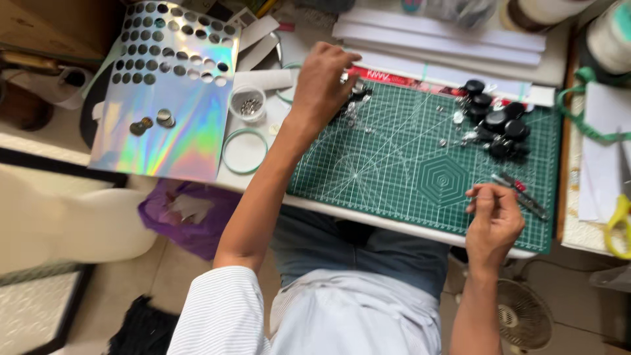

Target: The person assembles small black keychain components on a green cutting mat. They insert metal pins into the keychain bodies, attach metal rings, and use pliers to secure the connections. The person handles multiple keychains one at a time, inspecting each after assembly.

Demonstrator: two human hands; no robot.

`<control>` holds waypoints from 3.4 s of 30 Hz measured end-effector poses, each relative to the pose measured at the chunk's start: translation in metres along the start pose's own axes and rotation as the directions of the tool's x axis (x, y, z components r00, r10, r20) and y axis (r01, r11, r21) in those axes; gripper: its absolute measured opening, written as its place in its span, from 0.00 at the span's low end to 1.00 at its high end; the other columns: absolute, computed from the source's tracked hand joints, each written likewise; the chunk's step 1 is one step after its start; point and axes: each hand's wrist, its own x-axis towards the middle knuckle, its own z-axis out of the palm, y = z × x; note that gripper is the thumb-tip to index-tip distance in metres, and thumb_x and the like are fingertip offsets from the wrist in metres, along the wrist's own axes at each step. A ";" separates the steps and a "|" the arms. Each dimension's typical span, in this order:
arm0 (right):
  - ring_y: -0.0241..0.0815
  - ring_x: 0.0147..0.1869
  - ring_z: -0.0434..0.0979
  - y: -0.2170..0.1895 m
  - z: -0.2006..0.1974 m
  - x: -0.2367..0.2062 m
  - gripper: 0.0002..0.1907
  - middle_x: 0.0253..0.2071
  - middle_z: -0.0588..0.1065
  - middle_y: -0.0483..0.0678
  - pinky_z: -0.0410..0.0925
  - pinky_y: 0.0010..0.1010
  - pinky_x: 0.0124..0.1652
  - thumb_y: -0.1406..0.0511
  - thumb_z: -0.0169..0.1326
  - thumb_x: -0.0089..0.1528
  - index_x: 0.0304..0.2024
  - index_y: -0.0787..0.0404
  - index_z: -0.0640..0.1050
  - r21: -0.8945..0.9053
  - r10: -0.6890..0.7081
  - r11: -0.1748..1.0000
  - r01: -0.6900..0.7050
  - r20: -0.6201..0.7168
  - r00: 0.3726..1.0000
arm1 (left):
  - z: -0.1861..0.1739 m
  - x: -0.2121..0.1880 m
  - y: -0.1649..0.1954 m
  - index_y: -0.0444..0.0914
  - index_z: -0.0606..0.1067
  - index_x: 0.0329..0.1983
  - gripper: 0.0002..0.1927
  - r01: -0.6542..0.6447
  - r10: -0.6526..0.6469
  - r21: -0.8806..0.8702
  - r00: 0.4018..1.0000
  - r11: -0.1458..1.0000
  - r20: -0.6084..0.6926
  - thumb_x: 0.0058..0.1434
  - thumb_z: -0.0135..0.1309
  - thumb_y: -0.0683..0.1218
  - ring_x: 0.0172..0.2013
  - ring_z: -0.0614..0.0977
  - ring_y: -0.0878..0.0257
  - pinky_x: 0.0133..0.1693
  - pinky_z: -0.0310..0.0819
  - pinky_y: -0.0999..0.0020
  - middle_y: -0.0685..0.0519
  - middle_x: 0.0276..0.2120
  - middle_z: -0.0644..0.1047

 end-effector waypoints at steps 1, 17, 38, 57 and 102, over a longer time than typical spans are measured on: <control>0.31 0.36 0.72 0.000 -0.001 0.002 0.09 0.40 0.77 0.48 0.67 0.19 0.37 0.66 0.50 0.77 0.45 0.68 0.74 -0.008 -0.002 1.000 0.002 -0.006 1.000 | 0.006 0.005 -0.001 0.39 0.82 0.46 0.17 -0.062 0.060 0.033 0.997 0.998 0.047 0.51 0.61 0.43 0.50 0.75 0.53 0.52 0.69 0.56 0.51 0.41 0.81; 0.30 0.34 0.73 -0.005 -0.009 0.014 0.10 0.38 0.78 0.47 0.67 0.19 0.35 0.65 0.50 0.75 0.45 0.67 0.77 -0.209 -0.019 0.978 0.017 -0.008 1.000 | 0.033 0.003 0.015 0.37 0.81 0.50 0.13 0.313 -0.201 -0.727 0.950 0.612 0.239 0.72 0.49 0.47 0.28 0.82 0.65 0.31 0.75 0.66 0.54 0.29 0.82; 0.36 0.35 0.76 -0.023 0.005 0.009 0.05 0.36 0.79 0.48 0.68 0.27 0.36 0.67 0.57 0.70 0.44 0.64 0.79 -0.506 -0.093 0.858 0.084 0.009 0.996 | 0.056 -0.027 0.058 0.37 0.80 0.47 0.15 0.235 -0.093 -0.737 0.969 0.634 0.229 0.65 0.57 0.52 0.23 0.75 0.71 0.24 0.69 0.76 0.55 0.26 0.79; 0.45 0.49 0.76 0.008 -0.056 -0.017 0.10 0.45 0.79 0.47 0.67 0.34 0.53 0.65 0.68 0.70 0.43 0.61 0.78 -0.784 -0.097 0.620 0.026 -0.043 0.994 | 0.034 -0.059 0.059 0.38 0.73 0.45 0.16 0.597 -0.172 -0.747 0.801 0.294 0.573 0.73 0.37 0.52 0.31 0.74 0.69 0.34 0.67 0.73 0.57 0.30 0.73; 0.28 0.42 0.69 -0.058 -0.010 0.106 0.15 0.42 0.72 0.42 0.65 0.19 0.43 0.64 0.58 0.75 0.62 0.65 0.76 -0.213 -0.359 0.912 0.349 -0.008 0.933 | 0.041 0.010 0.087 0.29 0.65 0.69 0.26 0.601 0.116 -0.623 0.760 -0.501 0.640 0.69 0.54 0.42 0.51 0.84 0.52 0.54 0.82 0.66 0.40 0.53 0.77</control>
